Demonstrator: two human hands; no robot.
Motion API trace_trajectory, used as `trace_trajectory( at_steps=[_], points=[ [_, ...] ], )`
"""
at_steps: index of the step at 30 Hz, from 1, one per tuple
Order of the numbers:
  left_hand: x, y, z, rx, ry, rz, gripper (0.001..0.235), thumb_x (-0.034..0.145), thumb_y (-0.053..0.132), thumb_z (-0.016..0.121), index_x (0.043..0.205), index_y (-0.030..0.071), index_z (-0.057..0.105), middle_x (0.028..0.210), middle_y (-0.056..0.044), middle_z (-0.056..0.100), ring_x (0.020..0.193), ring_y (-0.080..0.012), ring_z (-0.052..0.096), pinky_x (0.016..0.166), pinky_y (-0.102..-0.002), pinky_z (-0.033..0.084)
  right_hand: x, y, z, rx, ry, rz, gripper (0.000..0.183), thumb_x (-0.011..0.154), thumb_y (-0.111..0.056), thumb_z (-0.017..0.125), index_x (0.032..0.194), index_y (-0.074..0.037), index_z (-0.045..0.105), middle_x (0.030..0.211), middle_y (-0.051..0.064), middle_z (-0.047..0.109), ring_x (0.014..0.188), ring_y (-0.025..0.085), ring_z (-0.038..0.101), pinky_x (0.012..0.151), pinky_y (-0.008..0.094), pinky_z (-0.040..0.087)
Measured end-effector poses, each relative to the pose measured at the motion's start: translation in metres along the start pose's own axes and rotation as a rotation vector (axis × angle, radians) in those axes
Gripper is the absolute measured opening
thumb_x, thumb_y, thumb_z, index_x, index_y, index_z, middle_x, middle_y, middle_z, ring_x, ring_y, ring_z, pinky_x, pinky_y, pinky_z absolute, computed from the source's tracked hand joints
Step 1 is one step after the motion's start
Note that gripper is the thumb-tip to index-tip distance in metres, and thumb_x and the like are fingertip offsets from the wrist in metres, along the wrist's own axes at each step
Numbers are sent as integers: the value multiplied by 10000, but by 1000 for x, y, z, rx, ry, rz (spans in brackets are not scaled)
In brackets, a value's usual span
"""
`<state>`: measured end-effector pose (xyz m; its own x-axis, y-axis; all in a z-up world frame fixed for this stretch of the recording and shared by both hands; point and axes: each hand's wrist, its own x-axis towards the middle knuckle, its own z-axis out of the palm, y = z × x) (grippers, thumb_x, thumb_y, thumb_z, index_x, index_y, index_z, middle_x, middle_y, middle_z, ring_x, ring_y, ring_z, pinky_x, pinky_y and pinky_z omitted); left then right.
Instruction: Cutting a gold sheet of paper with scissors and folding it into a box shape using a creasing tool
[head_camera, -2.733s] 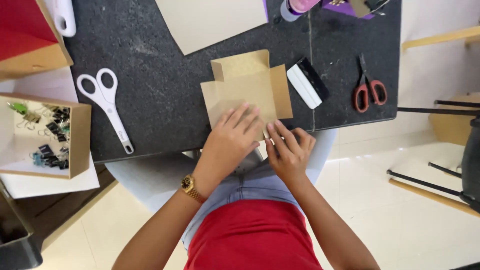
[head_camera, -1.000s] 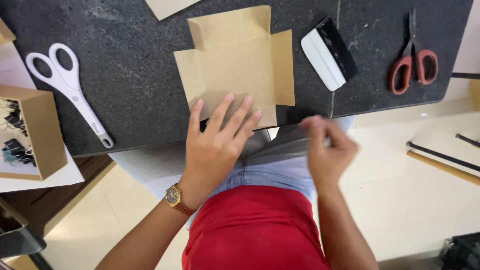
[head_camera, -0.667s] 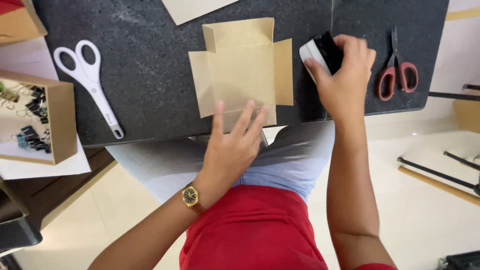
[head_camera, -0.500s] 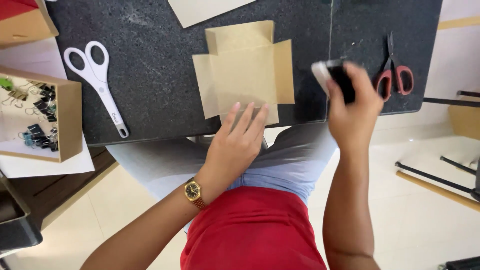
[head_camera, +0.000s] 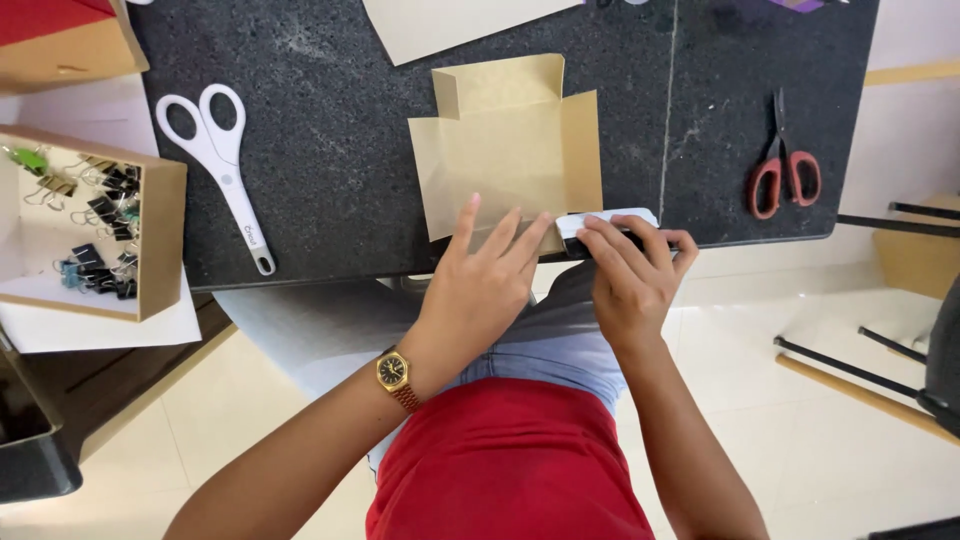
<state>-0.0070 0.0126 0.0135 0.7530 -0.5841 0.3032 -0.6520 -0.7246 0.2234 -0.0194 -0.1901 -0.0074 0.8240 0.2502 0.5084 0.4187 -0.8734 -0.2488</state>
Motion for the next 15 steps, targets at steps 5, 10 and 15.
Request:
trace_trajectory(
  at_steps=[5, 10, 15],
  points=[
    [1, 0, 6, -38, 2, -22, 266, 818, 77, 757, 1079, 26, 753, 1303, -117, 664, 1202, -313, 605, 1129, -664, 311, 9, -2, -8, -30, -50, -4, 228, 1014, 29, 677, 1012, -146, 822, 1086, 13, 797, 1048, 273, 701, 917, 482, 332],
    [4, 0, 5, -59, -11, -35, 227, 830, 60, 745, 1051, 9, 756, 1266, -112, 675, 1162, -304, 624, 1124, -631, 354, 26, 4, -28, -44, -249, -122, 246, 1019, 16, 628, 1061, -157, 799, 1096, 0, 783, 1076, 250, 679, 859, 425, 330],
    [7, 3, 3, -39, 17, -46, 191, 808, 42, 752, 993, -2, 762, 1254, -132, 674, 1140, -332, 638, 1116, -630, 371, 14, 7, -31, -18, -249, -160, 247, 1002, 6, 633, 1075, -162, 799, 1112, 14, 786, 1070, 257, 678, 858, 426, 335]
  ],
)
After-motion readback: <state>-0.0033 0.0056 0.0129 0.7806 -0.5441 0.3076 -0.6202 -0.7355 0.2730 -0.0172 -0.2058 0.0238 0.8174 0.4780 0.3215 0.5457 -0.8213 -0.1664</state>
